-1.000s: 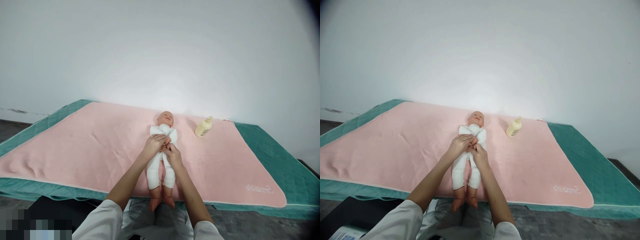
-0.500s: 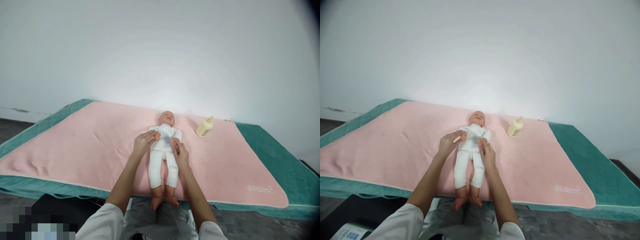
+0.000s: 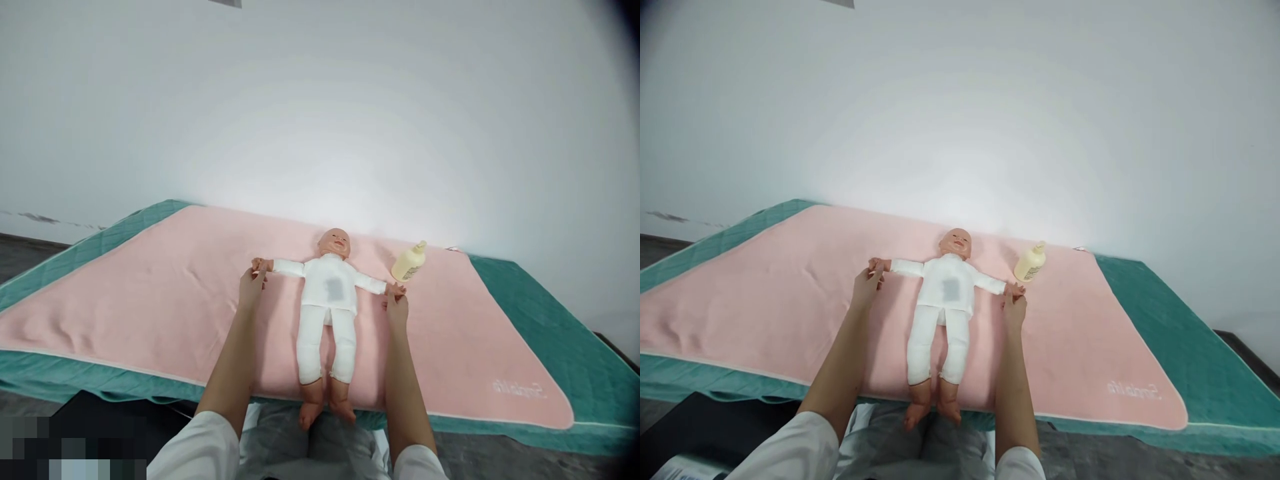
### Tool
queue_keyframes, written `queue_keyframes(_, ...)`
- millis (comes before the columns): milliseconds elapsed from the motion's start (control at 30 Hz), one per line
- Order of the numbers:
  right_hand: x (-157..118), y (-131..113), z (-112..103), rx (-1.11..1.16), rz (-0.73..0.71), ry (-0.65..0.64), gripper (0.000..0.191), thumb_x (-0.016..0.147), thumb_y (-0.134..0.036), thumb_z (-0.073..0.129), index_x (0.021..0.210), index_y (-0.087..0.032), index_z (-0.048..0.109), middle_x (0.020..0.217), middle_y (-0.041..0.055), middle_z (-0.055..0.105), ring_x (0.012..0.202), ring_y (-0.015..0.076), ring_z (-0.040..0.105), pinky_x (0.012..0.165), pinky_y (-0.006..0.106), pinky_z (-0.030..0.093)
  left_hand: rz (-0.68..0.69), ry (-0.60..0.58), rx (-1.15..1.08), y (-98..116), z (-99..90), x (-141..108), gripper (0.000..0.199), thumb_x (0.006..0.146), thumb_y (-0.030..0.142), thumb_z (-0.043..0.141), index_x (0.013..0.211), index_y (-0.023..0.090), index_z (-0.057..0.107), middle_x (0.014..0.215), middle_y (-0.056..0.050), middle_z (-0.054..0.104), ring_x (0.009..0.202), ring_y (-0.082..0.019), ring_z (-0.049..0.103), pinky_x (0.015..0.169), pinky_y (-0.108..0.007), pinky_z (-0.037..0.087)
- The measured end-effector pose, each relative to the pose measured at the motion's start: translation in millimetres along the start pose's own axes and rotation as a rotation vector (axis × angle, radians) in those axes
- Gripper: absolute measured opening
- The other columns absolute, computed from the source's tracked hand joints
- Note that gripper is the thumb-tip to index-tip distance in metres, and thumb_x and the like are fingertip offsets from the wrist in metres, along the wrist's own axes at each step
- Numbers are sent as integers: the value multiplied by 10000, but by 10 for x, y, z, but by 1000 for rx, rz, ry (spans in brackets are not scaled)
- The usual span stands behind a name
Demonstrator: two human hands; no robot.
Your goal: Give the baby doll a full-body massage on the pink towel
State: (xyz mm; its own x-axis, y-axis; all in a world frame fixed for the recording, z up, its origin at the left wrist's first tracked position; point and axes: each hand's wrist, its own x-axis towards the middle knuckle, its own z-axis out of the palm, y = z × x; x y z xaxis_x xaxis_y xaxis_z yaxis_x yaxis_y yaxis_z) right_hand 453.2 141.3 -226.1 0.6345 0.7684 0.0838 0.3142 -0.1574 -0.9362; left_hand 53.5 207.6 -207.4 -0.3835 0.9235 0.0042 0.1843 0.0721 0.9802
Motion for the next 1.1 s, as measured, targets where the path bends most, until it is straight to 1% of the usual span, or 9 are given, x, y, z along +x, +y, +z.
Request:
queue_keyframes(100,12,54,-4,-41,63,-7,293,868,-428,497,843,-161,614,566,45,627,531,221,612,527,321,452,-95,-36,-60,-77,9,-9,289,791,458,609,828,186,517,674,-9,629,447,-98,503,432,-213,377)
queue_keyframes(200,25,86,-8,-51,101,-6,329,860,-468,504,897,-165,625,611,52,662,578,231,647,560,322,474,-166,-3,-72,-64,7,-4,262,778,408,620,856,191,494,697,-8,645,431,-87,500,412,-197,345)
queue_keyframes(400,-13,90,-49,-19,119,-7,401,871,-512,483,1004,-159,617,710,57,702,666,223,679,633,321,507,-204,-50,-72,-80,-14,19,314,751,457,642,847,178,534,803,-68,697,515,-113,595,405,-189,320)
queue_keyframes(500,-69,34,-41,3,136,12,408,873,-499,499,1063,-147,581,785,67,713,703,215,683,664,314,522,-182,0,-69,-111,-13,26,363,713,502,674,816,177,549,767,-68,691,496,-119,571,394,-202,306)
queue_keyframes(633,-122,-40,-1,-26,125,18,514,859,-471,531,1258,-149,492,926,70,725,789,227,695,708,327,534,-113,59,-74,-123,1,25,395,680,532,700,794,190,540,710,-42,667,472,-120,544,429,-232,364)
queue_keyframes(800,-125,-40,41,32,99,2,729,819,-431,592,1456,-199,322,1145,95,690,1000,254,681,817,366,548,-99,111,-15,-49,31,-28,404,695,546,693,825,191,551,771,-59,682,615,-172,635,503,-255,428)
queue_keyframes(867,-122,-32,54,118,38,-26,789,807,-409,612,1490,-212,268,1210,105,664,1047,249,669,853,368,546,-76,116,-11,-7,47,-55,406,708,541,688,859,187,558,843,-70,691,700,-189,666,549,-265,463)
queue_keyframes(967,-122,-40,69,180,-24,-46,819,811,-384,617,1508,-192,233,1221,124,652,1029,236,671,870,357,540,-19,137,-32,38,66,-89,402,715,526,695,892,192,558,957,-73,691,799,-188,672,642,-282,512)
queue_keyframes(1100,-127,-84,72,202,-65,-34,788,812,-373,607,1498,-188,265,1308,143,595,1061,221,652,868,319,536,14,173,-29,92,101,-128,407,706,518,720,893,201,547,953,-61,684,875,-203,671,754,-321,534)
